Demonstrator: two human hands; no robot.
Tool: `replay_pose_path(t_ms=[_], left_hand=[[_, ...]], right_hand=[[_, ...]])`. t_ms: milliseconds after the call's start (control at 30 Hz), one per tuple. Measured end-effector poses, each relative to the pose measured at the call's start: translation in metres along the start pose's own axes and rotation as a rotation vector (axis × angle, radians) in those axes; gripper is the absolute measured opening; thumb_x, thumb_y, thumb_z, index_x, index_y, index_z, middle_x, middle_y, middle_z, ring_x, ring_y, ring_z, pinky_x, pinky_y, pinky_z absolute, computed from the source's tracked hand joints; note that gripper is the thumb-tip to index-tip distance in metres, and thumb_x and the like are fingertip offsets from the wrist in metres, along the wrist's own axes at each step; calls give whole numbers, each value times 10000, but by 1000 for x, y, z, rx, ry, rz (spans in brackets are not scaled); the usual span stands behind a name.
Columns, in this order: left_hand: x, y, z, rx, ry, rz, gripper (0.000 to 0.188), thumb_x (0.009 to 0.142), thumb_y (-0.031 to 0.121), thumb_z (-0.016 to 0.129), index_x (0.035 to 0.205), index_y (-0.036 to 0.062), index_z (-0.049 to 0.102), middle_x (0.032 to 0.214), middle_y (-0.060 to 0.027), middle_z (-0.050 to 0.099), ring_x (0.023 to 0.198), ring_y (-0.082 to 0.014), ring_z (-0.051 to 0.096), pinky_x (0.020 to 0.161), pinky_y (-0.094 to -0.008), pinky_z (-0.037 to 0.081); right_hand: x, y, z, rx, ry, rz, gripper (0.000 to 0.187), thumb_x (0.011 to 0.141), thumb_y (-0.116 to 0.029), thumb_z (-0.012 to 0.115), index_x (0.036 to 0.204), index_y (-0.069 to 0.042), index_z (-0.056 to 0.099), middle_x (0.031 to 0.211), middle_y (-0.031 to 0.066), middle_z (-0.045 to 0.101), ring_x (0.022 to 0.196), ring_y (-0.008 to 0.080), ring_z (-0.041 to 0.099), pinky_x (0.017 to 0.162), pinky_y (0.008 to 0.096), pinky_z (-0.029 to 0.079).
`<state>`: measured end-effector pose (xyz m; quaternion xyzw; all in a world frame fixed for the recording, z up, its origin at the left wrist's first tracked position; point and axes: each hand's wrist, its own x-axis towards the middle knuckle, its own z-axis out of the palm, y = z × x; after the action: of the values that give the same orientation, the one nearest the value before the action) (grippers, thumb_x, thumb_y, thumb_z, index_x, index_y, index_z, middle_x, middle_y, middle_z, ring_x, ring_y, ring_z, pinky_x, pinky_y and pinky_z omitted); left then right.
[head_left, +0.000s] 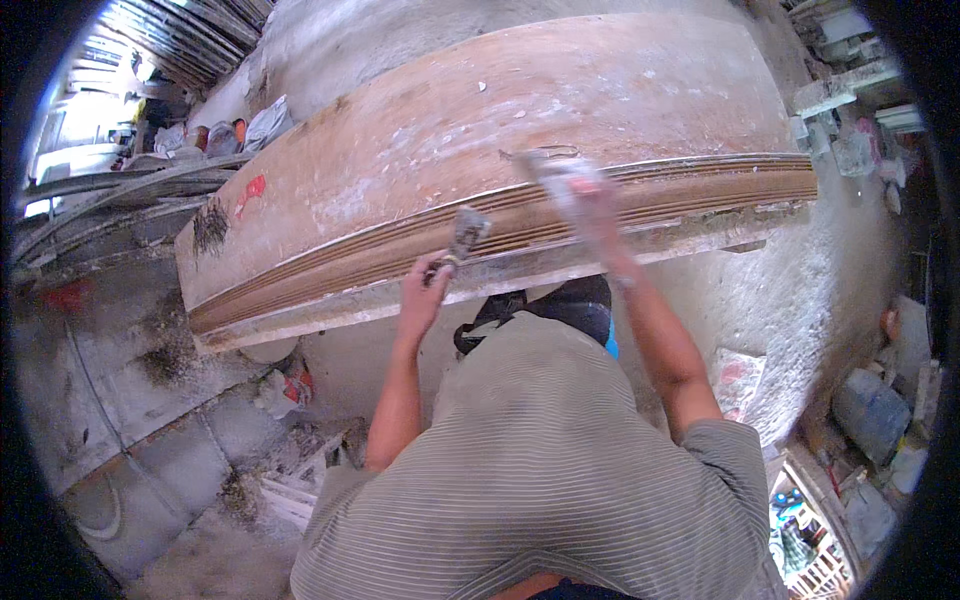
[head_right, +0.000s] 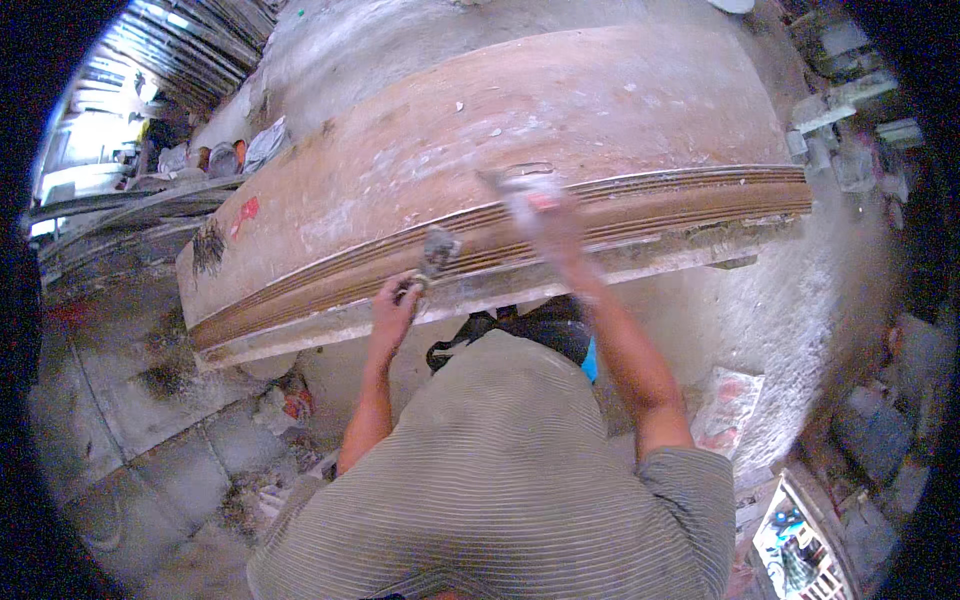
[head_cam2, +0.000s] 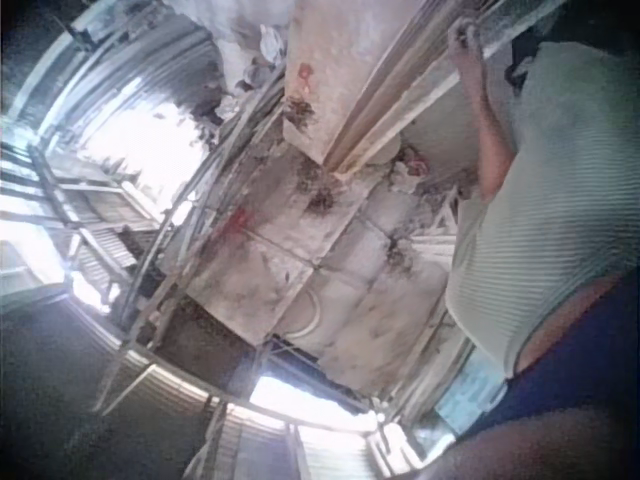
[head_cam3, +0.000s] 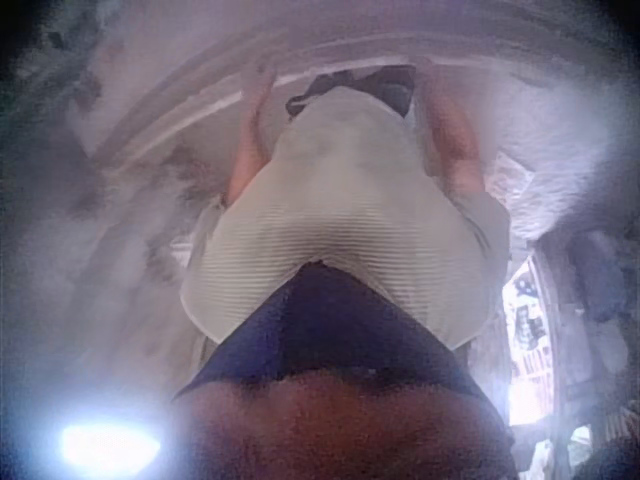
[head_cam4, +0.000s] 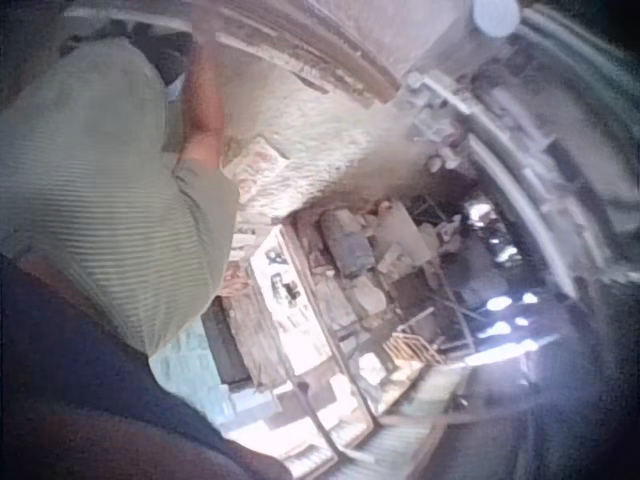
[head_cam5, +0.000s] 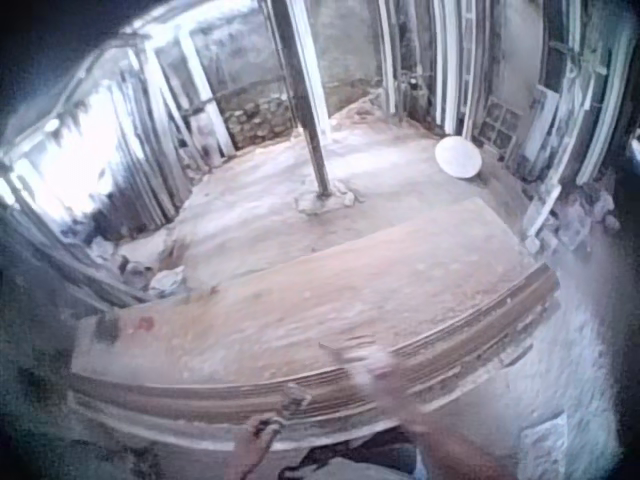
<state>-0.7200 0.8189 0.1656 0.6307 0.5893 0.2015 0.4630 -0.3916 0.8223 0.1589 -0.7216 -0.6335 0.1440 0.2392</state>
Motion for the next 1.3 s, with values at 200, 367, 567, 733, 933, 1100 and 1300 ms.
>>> replay_pose_path(t_ms=[200,367,567,733,933,1100,1300], left_hand=[[-16,-98,-104,2,388,-84,277,904,113,628,1167,24,639,886,-40,652,780,-117,601,697,-272,475],[-40,-136,-148,-172,483,-230,270,912,119,623,1164,22,635,864,-15,626,727,-122,582,687,-273,474],[-32,-107,-156,-360,371,-256,264,924,82,606,1184,42,623,842,9,606,669,-66,543,565,-225,427],[-10,-125,-138,-315,387,-86,264,921,74,614,1182,38,624,832,13,600,659,-48,515,538,-207,395],[0,-91,-131,-267,185,-66,263,915,87,621,1172,30,625,842,14,596,715,-57,506,615,-229,409],[12,-98,-108,-206,33,-1,248,926,100,604,1164,34,624,858,11,601,709,-56,498,617,-228,407],[21,-48,-56,-243,-163,-42,270,924,105,608,1183,27,606,883,-13,619,717,-65,524,629,-235,432]], right_hand=[[39,-182,115,419,-208,-300,249,893,-232,549,874,-10,660,844,200,659,810,378,637,749,442,512],[30,-113,77,58,-284,-87,226,832,-255,632,933,-58,678,942,177,652,942,344,620,863,458,475],[26,44,-71,-399,15,453,245,786,-184,672,1005,-74,672,1030,161,627,947,308,590,877,452,454],[19,-8,-7,-92,35,9,279,810,-109,652,1081,-68,602,989,146,605,937,302,576,829,426,458],[-16,-112,84,158,-184,-107,210,851,-245,637,916,-46,621,821,156,599,837,359,590,795,452,474],[-31,74,-18,100,160,201,182,855,-230,662,930,-80,731,770,146,673,652,270,635,632,367,497],[-13,83,-96,-336,350,242,162,822,-235,641,826,-83,698,807,135,675,741,302,642,634,406,486]])
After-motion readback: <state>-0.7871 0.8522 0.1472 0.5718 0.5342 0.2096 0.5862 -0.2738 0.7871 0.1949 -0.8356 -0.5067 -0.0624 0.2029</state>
